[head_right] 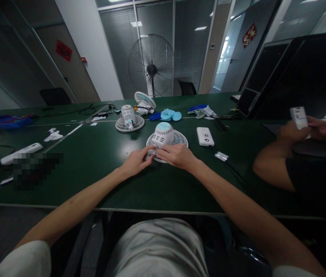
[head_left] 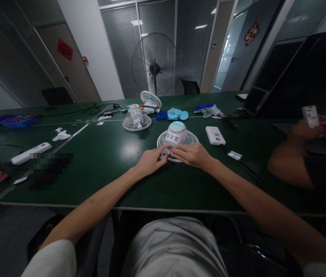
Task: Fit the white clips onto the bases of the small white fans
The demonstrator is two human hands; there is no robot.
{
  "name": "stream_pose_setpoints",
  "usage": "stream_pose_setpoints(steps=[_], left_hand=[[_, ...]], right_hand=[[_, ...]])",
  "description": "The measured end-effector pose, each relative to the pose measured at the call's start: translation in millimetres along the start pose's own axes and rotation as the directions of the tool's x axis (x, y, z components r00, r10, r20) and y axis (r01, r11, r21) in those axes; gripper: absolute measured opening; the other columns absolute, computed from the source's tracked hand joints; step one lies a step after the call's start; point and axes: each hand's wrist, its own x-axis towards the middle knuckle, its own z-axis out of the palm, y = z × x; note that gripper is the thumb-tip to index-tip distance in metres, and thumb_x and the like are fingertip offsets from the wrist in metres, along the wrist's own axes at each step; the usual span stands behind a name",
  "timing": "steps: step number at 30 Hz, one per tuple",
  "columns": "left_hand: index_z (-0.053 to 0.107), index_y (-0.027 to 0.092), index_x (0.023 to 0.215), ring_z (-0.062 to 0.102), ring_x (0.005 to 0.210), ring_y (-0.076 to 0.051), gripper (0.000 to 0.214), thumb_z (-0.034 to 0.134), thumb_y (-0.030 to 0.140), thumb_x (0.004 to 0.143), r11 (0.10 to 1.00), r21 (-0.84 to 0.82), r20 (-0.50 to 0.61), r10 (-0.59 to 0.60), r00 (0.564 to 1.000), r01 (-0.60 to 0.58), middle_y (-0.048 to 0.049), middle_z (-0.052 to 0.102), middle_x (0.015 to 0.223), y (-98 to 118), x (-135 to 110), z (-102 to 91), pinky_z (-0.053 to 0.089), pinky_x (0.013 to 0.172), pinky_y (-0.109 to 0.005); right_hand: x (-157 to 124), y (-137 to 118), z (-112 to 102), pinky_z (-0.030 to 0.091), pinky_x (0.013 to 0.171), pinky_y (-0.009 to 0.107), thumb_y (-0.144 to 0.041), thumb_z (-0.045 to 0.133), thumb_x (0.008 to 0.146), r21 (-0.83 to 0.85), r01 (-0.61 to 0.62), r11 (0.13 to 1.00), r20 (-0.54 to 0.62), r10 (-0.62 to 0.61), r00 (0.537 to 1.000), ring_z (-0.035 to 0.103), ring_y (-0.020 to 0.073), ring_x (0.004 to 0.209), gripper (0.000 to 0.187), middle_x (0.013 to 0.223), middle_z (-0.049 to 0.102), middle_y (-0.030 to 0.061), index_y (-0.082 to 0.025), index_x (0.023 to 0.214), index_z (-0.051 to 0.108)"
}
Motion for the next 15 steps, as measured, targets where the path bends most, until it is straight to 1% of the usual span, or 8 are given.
stream_pose_setpoints(steps=[3,6,8,11,12,13,14,15], left_hand=[[0.051,0.022,0.144,0.065,0.073,-0.017,0.043,0.048,0.038,0.104,1.0,-0.024,-0.006,-0.002,1.0,0.001,-0.0016,0.069,0.09,-1,0,-0.7,0.047,0.071,-0.026],[0.052,0.022,0.143,0.064,0.072,-0.016,0.043,0.048,0.038,0.104,0.999,-0.032,-0.01,-0.005,1.0,0.005,-0.0013,0.069,0.088,-1,0,-0.2,0.047,0.071,-0.026],[0.052,0.022,0.143,0.064,0.072,-0.016,0.043,0.048,0.038,0.103,0.999,-0.031,-0.018,-0.011,1.0,0.01,-0.0012,0.069,0.087,-2,0,0.5,0.047,0.072,-0.026],[0.052,0.022,0.143,0.064,0.072,-0.016,0.043,0.049,0.037,0.103,1.0,-0.022,-0.024,-0.015,1.0,0.014,-0.0011,0.069,0.087,-2,1,0.7,0.046,0.071,-0.025],[0.052,0.022,0.143,0.064,0.071,-0.016,0.043,0.049,0.037,0.103,1.0,-0.015,-0.023,-0.014,1.0,0.014,-0.001,0.069,0.087,-2,1,0.6,0.046,0.071,-0.025],[0.052,0.022,0.143,0.064,0.071,-0.016,0.043,0.049,0.037,0.103,1.0,-0.009,-0.022,-0.012,1.0,0.012,-0.0009,0.069,0.086,-2,1,0.3,0.046,0.071,-0.025],[0.052,0.022,0.143,0.064,0.071,-0.016,0.042,0.049,0.037,0.103,1.0,-0.003,-0.021,-0.009,1.0,0.009,-0.0007,0.069,0.086,-2,1,0.0,0.046,0.071,-0.025],[0.052,0.023,0.143,0.064,0.071,-0.016,0.042,0.048,0.037,0.103,1.0,0.001,-0.018,-0.006,1.0,0.006,-0.0006,0.068,0.085,-3,1,-0.2,0.046,0.071,-0.025]], right_hand=[[0,-4,4,0.048,0.066,0.029,-0.038,0.053,0.106,0.066,-0.097,0.993,-0.039,0.099,0.994,0.068,0.0186,0.08,0.03,0.1,0.075,0.0083,-0.019,0.121,0.071],[3,-11,8,0.047,0.065,0.028,-0.041,0.054,0.105,0.205,-0.205,0.957,-0.052,0.22,0.974,0.067,0.0175,0.077,0.031,0.095,0.074,0.0077,-0.017,0.11,0.073],[8,-17,10,0.046,0.064,0.028,-0.041,0.054,0.105,0.324,-0.302,0.896,-0.025,0.327,0.945,0.066,0.0161,0.073,0.032,0.088,0.074,0.0059,-0.017,0.1,0.074],[14,-23,11,0.043,0.058,0.027,-0.041,0.051,0.106,0.482,-0.442,0.757,0.065,0.472,0.879,0.061,0.0138,0.061,0.037,0.073,0.071,0.0019,-0.017,0.088,0.073],[15,-24,10,0.043,0.057,0.026,-0.042,0.051,0.106,0.51,-0.463,0.725,0.091,0.489,0.867,0.061,0.0135,0.059,0.038,0.072,0.07,0.0012,-0.017,0.088,0.073],[15,-24,9,0.043,0.056,0.026,-0.042,0.051,0.106,0.518,-0.468,0.716,0.1,0.492,0.865,0.061,0.0134,0.059,0.036,0.072,0.071,0.001,-0.017,0.09,0.073],[15,-23,8,0.043,0.057,0.026,-0.042,0.052,0.105,0.504,-0.456,0.733,0.091,0.481,0.872,0.062,0.0137,0.061,0.034,0.075,0.071,0.0013,-0.017,0.094,0.073],[14,-21,7,0.044,0.058,0.026,-0.042,0.054,0.104,0.468,-0.43,0.772,0.069,0.453,0.889,0.063,0.0143,0.064,0.031,0.078,0.072,0.0021,-0.017,0.1,0.072]])
